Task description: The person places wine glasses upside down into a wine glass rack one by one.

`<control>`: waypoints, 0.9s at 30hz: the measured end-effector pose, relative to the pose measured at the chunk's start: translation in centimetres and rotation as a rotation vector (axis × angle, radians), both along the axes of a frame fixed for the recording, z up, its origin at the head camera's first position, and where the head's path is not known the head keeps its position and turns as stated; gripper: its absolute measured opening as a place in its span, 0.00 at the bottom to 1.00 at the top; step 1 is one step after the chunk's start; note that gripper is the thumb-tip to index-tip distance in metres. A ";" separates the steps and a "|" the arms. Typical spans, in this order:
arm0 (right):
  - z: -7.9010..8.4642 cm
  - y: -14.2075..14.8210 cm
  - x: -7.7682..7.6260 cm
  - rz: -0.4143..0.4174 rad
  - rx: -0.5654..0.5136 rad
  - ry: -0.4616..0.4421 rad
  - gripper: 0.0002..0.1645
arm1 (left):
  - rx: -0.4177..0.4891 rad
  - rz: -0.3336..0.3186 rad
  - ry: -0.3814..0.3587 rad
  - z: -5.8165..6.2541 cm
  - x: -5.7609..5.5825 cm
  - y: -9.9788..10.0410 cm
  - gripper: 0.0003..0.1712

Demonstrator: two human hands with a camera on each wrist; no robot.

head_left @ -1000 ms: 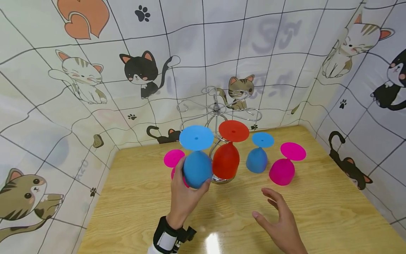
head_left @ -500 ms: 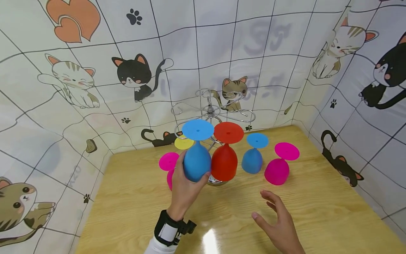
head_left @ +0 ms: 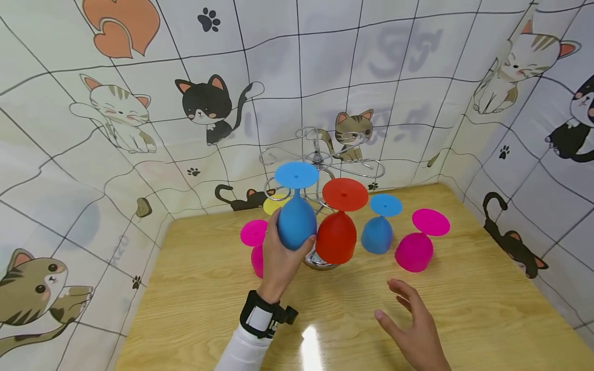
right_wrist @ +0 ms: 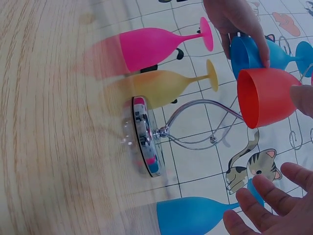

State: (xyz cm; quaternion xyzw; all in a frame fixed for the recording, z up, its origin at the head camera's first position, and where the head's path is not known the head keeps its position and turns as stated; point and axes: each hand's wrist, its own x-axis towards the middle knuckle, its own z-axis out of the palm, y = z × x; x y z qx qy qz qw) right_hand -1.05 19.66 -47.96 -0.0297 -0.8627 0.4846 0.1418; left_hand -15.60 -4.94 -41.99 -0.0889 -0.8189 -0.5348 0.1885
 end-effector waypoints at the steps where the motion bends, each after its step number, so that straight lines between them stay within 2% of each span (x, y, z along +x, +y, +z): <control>1: 0.0 0.0 0.0 -0.001 -0.002 -0.001 0.39 | -0.002 0.001 0.000 0.0 -0.2 0.1 0.53; 12: -0.3 0.0 -0.2 -0.002 -0.033 -0.002 0.37 | 0.028 0.038 -0.029 -0.1 -1.0 0.1 0.53; 16: -0.3 -0.2 -0.2 0.017 -0.058 0.009 0.36 | 0.042 0.058 -0.049 -0.1 -1.0 -0.3 0.54; 23: -0.1 -0.5 -0.3 0.037 -0.076 0.028 0.36 | 0.049 0.069 -0.029 -0.4 -1.0 -0.9 0.53; 27: -0.2 -0.5 -0.3 0.033 -0.071 0.035 0.36 | 0.066 0.080 -0.062 -0.7 -0.8 -1.2 0.55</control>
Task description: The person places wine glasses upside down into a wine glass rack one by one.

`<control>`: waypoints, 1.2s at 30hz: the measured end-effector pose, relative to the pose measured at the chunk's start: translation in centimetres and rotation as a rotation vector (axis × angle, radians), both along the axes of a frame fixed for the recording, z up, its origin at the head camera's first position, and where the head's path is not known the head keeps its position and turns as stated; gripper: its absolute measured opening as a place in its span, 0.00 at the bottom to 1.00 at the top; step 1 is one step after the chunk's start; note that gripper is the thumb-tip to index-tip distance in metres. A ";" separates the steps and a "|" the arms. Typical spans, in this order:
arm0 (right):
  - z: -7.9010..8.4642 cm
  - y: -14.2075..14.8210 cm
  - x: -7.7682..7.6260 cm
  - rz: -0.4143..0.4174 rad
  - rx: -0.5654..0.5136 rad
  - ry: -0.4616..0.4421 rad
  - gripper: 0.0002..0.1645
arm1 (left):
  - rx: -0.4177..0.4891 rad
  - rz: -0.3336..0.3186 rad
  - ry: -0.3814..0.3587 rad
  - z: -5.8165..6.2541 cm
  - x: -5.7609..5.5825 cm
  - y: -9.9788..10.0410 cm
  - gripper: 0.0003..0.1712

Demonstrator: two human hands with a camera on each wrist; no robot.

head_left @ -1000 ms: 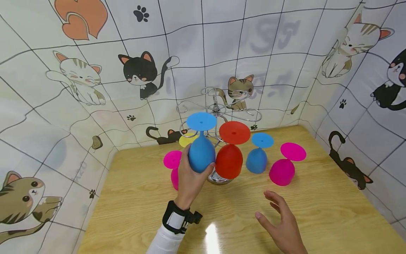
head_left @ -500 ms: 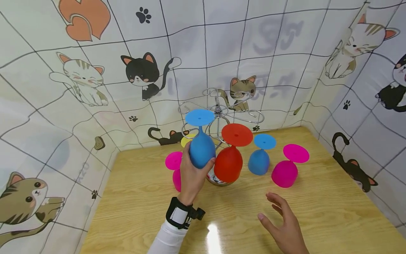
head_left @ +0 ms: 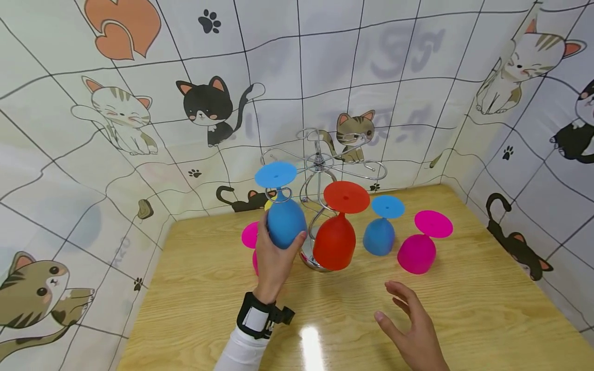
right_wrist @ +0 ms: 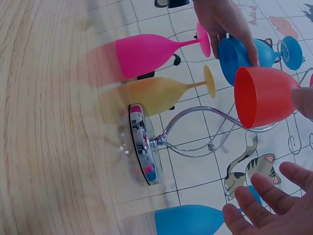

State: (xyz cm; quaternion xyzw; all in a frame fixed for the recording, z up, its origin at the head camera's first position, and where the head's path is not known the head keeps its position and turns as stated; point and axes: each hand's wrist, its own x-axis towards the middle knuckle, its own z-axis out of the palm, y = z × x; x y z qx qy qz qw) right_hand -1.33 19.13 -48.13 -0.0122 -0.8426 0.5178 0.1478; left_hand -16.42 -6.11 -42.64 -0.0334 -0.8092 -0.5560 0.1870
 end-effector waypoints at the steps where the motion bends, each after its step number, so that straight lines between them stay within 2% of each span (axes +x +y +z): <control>1: 0.0 0.0 0.0 0.001 0.001 0.004 0.36 | 0.004 0.004 -0.009 0.0 0.1 -0.1 0.55; 4: 0.0 -0.1 0.1 0.002 -0.001 0.021 0.36 | 0.009 0.018 -0.025 -0.2 0.4 -0.3 0.56; 8: 0.0 -0.1 0.1 0.002 0.000 0.028 0.35 | 0.004 0.026 -0.011 -0.4 0.6 -0.5 0.56; 16: 0.1 -0.1 0.2 0.002 -0.001 -0.005 0.34 | -0.005 0.025 0.010 -0.7 1.4 -0.3 0.54; 25: -0.2 0.0 0.2 -0.001 -0.008 -0.038 0.35 | 0.015 -0.026 0.012 -1.5 2.1 0.7 0.55; 36: -0.5 0.2 0.2 -0.003 -0.007 -0.036 0.35 | 0.032 -0.050 0.010 -2.5 2.0 1.4 0.54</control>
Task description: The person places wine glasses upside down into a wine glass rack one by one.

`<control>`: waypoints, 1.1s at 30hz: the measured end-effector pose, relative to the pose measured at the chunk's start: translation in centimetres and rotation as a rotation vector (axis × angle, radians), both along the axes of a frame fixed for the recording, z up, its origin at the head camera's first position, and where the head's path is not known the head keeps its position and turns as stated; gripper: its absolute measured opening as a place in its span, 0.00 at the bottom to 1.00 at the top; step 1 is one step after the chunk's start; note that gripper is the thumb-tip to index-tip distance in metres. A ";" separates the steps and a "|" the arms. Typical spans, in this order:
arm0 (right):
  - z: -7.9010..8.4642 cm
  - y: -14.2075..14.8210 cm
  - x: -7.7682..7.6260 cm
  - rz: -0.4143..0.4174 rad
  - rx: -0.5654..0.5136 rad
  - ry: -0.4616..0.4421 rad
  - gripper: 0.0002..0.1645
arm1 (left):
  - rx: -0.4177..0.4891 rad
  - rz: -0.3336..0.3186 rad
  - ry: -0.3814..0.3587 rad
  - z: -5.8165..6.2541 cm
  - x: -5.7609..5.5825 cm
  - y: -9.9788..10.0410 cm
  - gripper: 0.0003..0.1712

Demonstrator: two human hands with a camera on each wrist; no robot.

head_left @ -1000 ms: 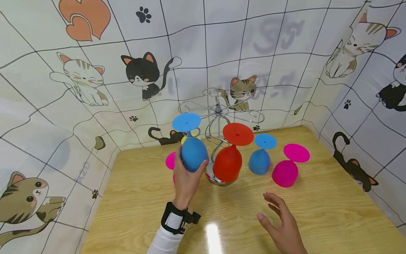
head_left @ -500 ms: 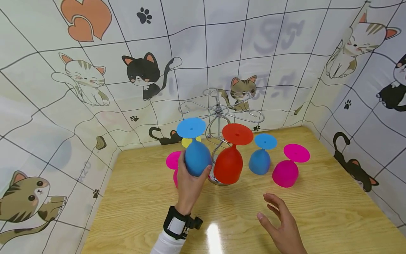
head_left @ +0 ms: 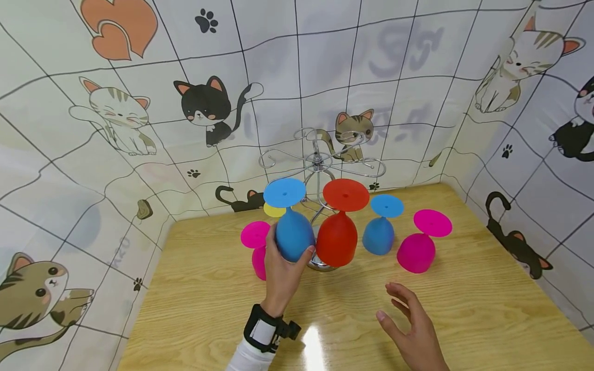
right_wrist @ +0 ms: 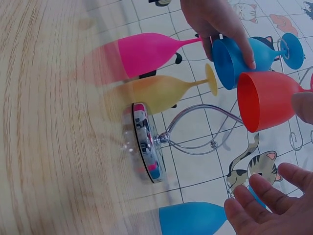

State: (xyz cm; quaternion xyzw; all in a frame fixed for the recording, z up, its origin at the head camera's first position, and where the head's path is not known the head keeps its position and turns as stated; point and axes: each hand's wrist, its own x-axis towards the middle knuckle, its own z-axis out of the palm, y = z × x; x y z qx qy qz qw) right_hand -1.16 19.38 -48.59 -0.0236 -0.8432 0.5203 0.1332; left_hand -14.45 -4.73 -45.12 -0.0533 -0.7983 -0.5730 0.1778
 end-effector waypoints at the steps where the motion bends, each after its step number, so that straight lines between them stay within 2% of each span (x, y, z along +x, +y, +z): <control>1: 0.0 0.0 0.0 0.001 -0.001 0.004 0.35 | -0.001 0.002 0.002 -0.1 0.0 0.0 0.54; 13: -0.5 0.1 -0.1 0.007 0.002 0.043 0.35 | -0.040 0.030 0.014 -0.4 -0.7 0.1 0.54; 24: -0.1 0.9 -0.6 0.018 0.041 0.035 0.36 | -0.043 0.018 0.069 0.2 -0.1 0.2 0.58; 29: 0.8 1.9 -1.5 0.029 0.112 0.067 0.40 | -0.049 0.038 0.155 0.8 0.7 0.1 0.59; 33: 1.9 2.9 -2.4 0.009 0.138 0.081 0.43 | -0.066 0.061 0.238 1.2 1.8 -0.3 0.59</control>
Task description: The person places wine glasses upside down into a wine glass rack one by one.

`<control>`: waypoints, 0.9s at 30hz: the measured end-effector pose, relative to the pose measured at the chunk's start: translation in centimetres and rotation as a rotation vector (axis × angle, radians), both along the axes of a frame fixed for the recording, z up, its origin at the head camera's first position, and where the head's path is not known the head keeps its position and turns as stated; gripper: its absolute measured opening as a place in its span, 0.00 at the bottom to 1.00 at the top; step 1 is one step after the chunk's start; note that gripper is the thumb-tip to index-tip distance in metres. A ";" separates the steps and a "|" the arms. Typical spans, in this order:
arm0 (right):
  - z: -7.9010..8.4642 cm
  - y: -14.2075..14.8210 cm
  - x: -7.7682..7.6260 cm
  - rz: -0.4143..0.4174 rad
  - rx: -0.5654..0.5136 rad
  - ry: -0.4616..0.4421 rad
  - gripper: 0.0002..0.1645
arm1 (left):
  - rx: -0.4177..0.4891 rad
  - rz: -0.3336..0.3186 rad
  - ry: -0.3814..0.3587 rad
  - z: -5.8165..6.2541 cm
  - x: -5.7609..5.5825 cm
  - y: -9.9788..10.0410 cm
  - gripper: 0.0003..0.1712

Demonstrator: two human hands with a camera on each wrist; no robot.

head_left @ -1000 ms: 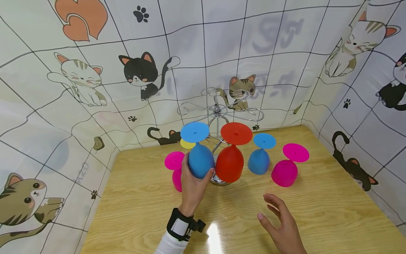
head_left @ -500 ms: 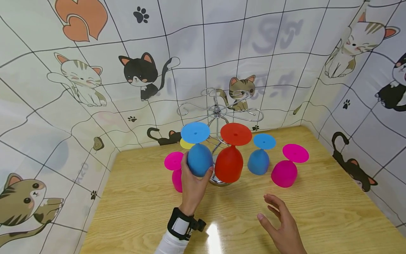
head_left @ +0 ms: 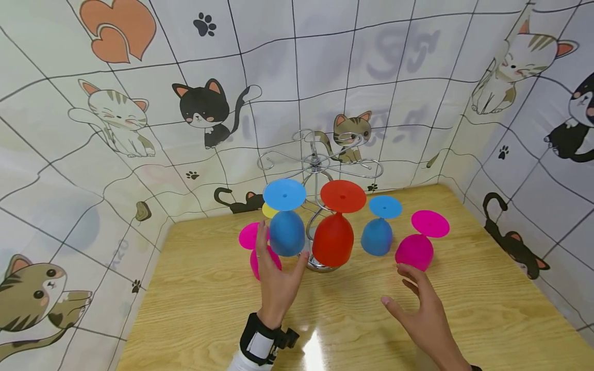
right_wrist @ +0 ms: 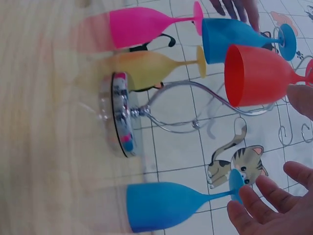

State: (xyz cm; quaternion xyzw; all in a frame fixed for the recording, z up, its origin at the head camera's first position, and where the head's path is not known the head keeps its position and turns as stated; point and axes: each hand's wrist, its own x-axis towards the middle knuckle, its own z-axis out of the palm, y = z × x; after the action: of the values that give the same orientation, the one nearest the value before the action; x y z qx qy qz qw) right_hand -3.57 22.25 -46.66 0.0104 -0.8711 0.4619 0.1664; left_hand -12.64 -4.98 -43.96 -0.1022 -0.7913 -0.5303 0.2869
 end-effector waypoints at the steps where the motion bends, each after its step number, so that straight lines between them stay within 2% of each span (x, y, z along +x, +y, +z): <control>1: 0.3 0.3 -0.2 -0.006 0.002 0.010 0.43 | -0.001 -0.001 0.013 -0.1 0.3 -0.1 0.59; 5: 1.0 1.5 -1.0 -0.033 0.008 0.071 0.46 | -0.021 0.000 0.039 -0.9 1.6 -0.3 0.57; 10: 1.5 3.1 -2.1 -0.071 0.001 0.204 0.53 | -0.015 0.006 0.077 -2.2 2.8 -0.2 0.52; 13: 1.8 4.0 -2.8 -0.118 0.005 0.251 0.54 | -0.014 0.016 0.096 -3.1 3.6 0.1 0.49; 20: 1.8 5.4 -3.6 -0.264 -0.087 0.251 0.59 | -0.054 -0.004 0.116 -5.1 4.9 0.6 0.44; 23: 1.3 6.0 -4.0 -0.311 -0.147 0.240 0.62 | -0.079 -0.014 0.098 -5.6 5.2 0.7 0.42; 27: 0.2 7.1 -5.0 -0.344 -0.192 0.181 0.66 | -0.096 -0.019 0.055 -6.1 5.6 0.7 0.41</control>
State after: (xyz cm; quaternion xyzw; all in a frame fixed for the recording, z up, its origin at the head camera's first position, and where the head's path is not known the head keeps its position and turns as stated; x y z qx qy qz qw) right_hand -8.60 29.33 -46.42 -0.1130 -0.7935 0.5048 0.3205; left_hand -7.09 -4.30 -50.06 -0.1378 -0.8067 -0.4912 0.2982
